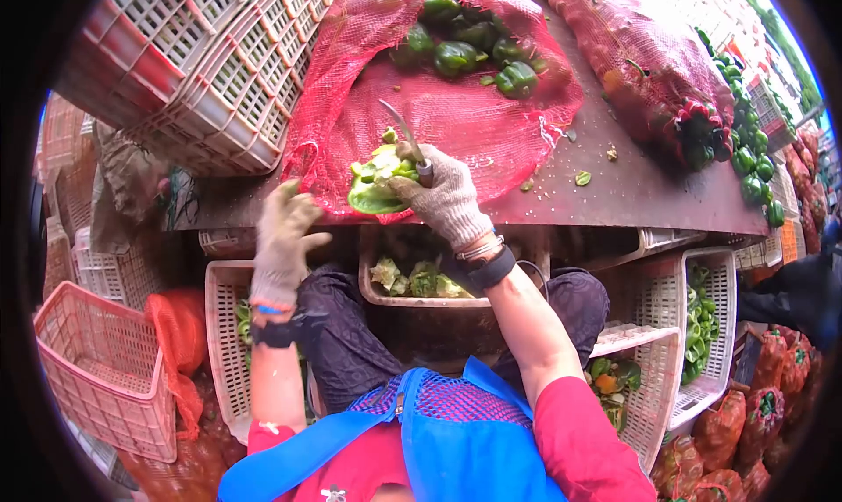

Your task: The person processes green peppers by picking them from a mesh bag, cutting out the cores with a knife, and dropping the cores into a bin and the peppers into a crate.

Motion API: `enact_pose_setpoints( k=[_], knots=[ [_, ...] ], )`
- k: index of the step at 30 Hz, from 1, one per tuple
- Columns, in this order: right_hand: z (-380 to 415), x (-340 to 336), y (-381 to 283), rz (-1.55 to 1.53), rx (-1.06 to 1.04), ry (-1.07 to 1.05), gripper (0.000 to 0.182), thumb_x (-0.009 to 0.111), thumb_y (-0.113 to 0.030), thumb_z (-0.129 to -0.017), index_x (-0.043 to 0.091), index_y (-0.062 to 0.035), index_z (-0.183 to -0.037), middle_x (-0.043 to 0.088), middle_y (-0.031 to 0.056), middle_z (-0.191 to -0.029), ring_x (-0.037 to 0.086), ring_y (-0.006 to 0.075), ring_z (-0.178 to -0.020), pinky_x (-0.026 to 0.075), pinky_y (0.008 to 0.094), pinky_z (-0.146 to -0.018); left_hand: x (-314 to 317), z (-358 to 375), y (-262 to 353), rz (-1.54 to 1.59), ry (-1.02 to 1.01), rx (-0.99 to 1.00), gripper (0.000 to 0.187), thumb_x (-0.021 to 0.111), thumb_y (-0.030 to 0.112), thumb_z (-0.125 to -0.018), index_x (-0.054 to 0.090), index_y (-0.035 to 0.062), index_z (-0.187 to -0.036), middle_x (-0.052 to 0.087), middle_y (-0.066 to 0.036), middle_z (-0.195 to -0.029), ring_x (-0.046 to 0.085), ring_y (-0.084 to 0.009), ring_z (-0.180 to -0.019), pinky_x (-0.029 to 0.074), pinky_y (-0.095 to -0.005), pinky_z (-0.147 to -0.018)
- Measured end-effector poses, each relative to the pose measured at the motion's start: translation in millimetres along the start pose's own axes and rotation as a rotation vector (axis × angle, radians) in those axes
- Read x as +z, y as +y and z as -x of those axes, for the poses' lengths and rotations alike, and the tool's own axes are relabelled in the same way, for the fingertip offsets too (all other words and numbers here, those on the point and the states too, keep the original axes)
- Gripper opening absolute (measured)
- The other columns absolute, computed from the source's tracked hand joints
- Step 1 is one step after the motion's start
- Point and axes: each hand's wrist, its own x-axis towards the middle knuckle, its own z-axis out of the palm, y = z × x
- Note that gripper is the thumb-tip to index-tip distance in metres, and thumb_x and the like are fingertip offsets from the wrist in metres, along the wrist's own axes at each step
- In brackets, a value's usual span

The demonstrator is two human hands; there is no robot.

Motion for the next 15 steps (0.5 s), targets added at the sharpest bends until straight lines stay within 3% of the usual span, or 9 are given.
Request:
enact_pose_setpoints(
  k=[2, 4, 7, 8, 9, 10, 12, 15],
  knots=[
    [8, -2, -28, 0.063, 0.002, -0.138, 0.035, 0.079, -0.012, -0.079, 0.065, -0.0013, -0.110, 0.069, 0.0043, -0.096, 0.063, 0.0076, -0.086, 0.053, 0.0263, -0.079, 28, -43, -55, 0.313, -0.317, 0.031, 0.045, 0.056, 0.014, -0.096, 0.043, 0.0050, -0.137, 0.058, -0.014, -0.121, 0.061, -0.0255, -0.106, 0.055, -0.0421, -0.088],
    [13, -6, -24, 0.172, -0.114, -0.121, 0.032, 0.077, -0.011, -0.080, 0.066, -0.0022, -0.109, 0.069, 0.0020, -0.096, 0.063, 0.0085, -0.085, 0.053, 0.0261, -0.078, 47, -45, -72, 0.771, -0.633, -0.211, 0.042, 0.053, 0.011, -0.097, 0.043, 0.0051, -0.138, 0.057, -0.016, -0.124, 0.061, -0.0282, -0.110, 0.054, -0.0470, -0.093],
    [13, -8, -16, -0.094, 0.151, -0.019, 0.029, 0.075, -0.009, -0.081, 0.066, -0.0013, -0.108, 0.070, 0.0035, -0.097, 0.065, 0.0105, -0.083, 0.054, 0.0262, -0.074, 67, -32, -89, 0.864, -0.550, -0.205, 0.039, 0.055, 0.008, -0.095, 0.046, 0.0047, -0.133, 0.058, -0.016, -0.124, 0.062, -0.0299, -0.110, 0.053, -0.0471, -0.096],
    [10, -12, -17, -0.357, 0.394, 0.016, 0.029, 0.073, -0.009, -0.082, 0.066, 0.0004, -0.108, 0.070, 0.0070, -0.100, 0.066, 0.0121, -0.082, 0.055, 0.0260, -0.071, 70, -27, -92, 0.915, -0.528, -0.197, 0.038, 0.056, 0.007, -0.094, 0.047, 0.0048, -0.132, 0.059, -0.016, -0.123, 0.062, -0.0299, -0.110, 0.053, -0.0470, -0.096],
    [8, -12, -7, -0.414, 0.385, 0.038, 0.029, 0.072, -0.010, -0.083, 0.066, 0.0013, -0.110, 0.070, 0.0087, -0.099, 0.067, 0.0130, -0.080, 0.056, 0.0257, -0.068, 70, -30, -89, 0.901, -0.494, -0.303, 0.036, 0.057, 0.005, -0.093, 0.049, 0.0053, -0.128, 0.059, -0.016, -0.122, 0.063, -0.0293, -0.109, 0.055, -0.0464, -0.093],
    [4, -10, 0, -0.476, 0.364, 0.061, 0.030, 0.070, -0.010, -0.084, 0.065, 0.0023, -0.111, 0.070, 0.0105, -0.098, 0.068, 0.0139, -0.077, 0.056, 0.0255, -0.065, 70, -33, -89, 0.858, -0.465, -0.283, 0.035, 0.056, 0.005, -0.093, 0.049, 0.0057, -0.128, 0.060, -0.015, -0.122, 0.063, -0.0291, -0.109, 0.055, -0.0462, -0.092],
    [6, -6, 2, -0.631, 0.412, 0.113, 0.025, 0.067, -0.012, -0.087, 0.065, 0.0011, -0.108, 0.069, 0.0082, -0.089, 0.066, 0.0120, -0.066, 0.052, 0.0237, -0.052, 69, -36, -89, 0.765, -0.414, -0.254, 0.035, 0.056, 0.005, -0.093, 0.050, 0.0066, -0.128, 0.060, -0.015, -0.121, 0.063, -0.0285, -0.109, 0.056, -0.0456, -0.090],
    [-1, 4, 8, -0.707, 0.524, 0.251, 0.018, 0.065, -0.016, -0.089, 0.065, -0.0020, -0.101, 0.066, 0.0045, -0.078, 0.060, 0.0091, -0.054, 0.045, 0.0222, -0.039, 75, -33, -84, 0.620, -0.275, -0.268, 0.037, 0.058, 0.004, -0.091, 0.052, 0.0116, -0.127, 0.062, -0.010, -0.119, 0.065, -0.0248, -0.100, 0.058, -0.0391, -0.077]
  ],
)
